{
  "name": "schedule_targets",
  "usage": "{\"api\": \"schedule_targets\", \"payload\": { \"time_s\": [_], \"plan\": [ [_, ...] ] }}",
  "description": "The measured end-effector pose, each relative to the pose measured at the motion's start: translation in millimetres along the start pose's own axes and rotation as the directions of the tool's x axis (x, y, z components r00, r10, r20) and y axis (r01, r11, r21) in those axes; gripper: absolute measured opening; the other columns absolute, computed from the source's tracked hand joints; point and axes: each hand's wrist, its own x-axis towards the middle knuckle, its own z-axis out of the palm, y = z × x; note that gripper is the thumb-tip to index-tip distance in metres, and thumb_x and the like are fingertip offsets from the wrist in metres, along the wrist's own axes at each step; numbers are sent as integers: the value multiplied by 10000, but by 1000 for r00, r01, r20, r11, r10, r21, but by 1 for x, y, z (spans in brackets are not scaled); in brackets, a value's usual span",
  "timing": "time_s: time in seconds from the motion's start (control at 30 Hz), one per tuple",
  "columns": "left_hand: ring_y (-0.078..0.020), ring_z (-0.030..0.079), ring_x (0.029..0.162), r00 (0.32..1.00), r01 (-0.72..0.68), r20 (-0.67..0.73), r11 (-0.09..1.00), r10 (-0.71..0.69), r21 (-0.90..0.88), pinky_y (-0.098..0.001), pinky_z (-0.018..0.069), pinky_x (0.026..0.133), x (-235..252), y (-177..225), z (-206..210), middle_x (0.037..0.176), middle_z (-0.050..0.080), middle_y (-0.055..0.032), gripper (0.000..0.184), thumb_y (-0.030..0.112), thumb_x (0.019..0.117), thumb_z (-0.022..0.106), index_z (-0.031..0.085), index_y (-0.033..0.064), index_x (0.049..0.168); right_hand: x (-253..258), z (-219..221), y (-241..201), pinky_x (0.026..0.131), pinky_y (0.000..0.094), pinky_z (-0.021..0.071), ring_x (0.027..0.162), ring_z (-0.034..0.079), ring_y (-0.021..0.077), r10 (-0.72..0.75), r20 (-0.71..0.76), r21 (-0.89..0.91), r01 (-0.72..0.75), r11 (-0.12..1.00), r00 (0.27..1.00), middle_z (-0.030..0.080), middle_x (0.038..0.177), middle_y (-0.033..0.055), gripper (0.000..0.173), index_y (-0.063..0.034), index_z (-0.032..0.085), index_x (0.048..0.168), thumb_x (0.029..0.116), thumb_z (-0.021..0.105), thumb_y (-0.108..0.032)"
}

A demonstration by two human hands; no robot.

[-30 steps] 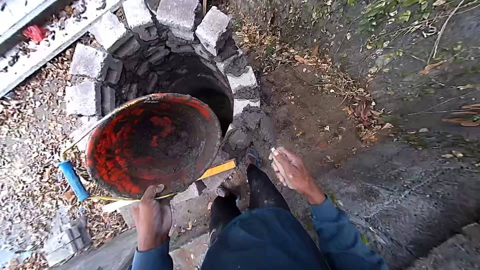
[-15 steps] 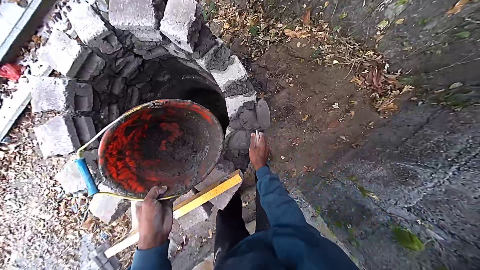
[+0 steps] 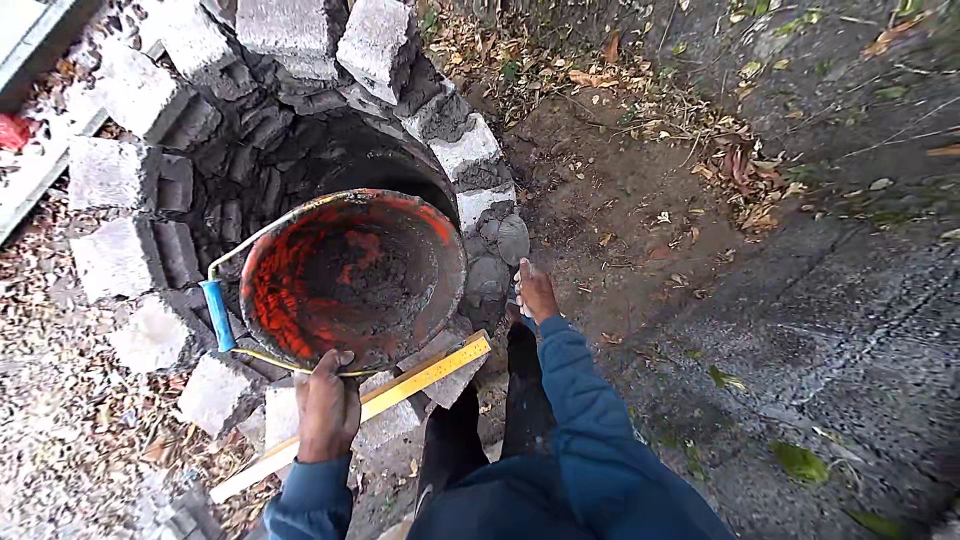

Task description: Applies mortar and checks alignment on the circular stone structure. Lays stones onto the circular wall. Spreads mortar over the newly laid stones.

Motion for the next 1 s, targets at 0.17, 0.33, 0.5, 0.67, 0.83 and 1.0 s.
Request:
{"api": "schedule_targets", "payload": {
  "time_s": [0.17, 0.33, 0.5, 0.67, 0.83, 1.0],
  "plan": [
    [-166, 668, 717, 999, 19, 25, 1000, -19, 12, -360, 607, 589, -4, -1, 12, 915, 624, -94, 359, -125, 883, 501, 461, 36, 1202, -13, -30, -21, 997, 659, 474, 1201, 623, 474, -93, 2, -493, 82, 866, 996, 650, 1261, 303, 616, 11, 609, 1322, 1115, 293, -475],
    [-192, 657, 866, 995, -19, 100, 1000, 19, 1, -366, 595, 717, -10, 3, 11, 1074, 599, -145, 473, -129, 902, 493, 412, -1, 1350, -147, -92, -65, 806, 654, 509, 891, 680, 424, -531, -28, -519, 441, 732, 847, 683, 947, 240, 510, -11, 637, 1236, 1095, 400, -440],
    [-194, 632, 1005, 982, -75, 176, 997, 74, 0, -359, 569, 839, -30, 6, 11, 1221, 568, -180, 565, -124, 911, 483, 360, -27, 1454, -247, -61, -91, 703, 572, 571, 880, 726, 358, -635, 428, -683, 691, 239, 643, 722, 1057, 147, 452, -110, 712, 1167, 1077, 415, -439],
    [-225, 619, 1061, 977, -23, 211, 999, 28, -29, -385, 560, 867, -59, 18, 3, 1279, 554, -199, 609, -138, 903, 488, 348, -11, 1483, -241, -17, -136, 902, 604, 517, 1127, 644, 445, -349, 511, -831, 555, 35, 786, 635, 1292, 226, 405, -29, 615, 1333, 1104, 391, -277],
    [-184, 629, 1062, 954, -70, 288, 996, 83, -55, -339, 559, 879, -77, 30, -7, 1275, 575, -176, 616, -139, 880, 500, 369, -21, 1471, -263, -29, -170, 745, 569, 558, 988, 691, 411, -677, 322, -887, 462, 29, 662, 690, 1149, 176, 347, -67, 694, 1200, 1074, 483, -313],
    [-155, 635, 1074, 891, -179, 421, 984, 169, -16, -306, 557, 890, -83, 45, -13, 1296, 581, -162, 661, -106, 864, 523, 353, -17, 1496, -272, -10, -193, 804, 558, 565, 1044, 662, 450, -587, 608, -775, 561, -292, 534, 659, 1165, 248, 233, 44, 657, 1194, 1000, 576, -57]
  ]
}}
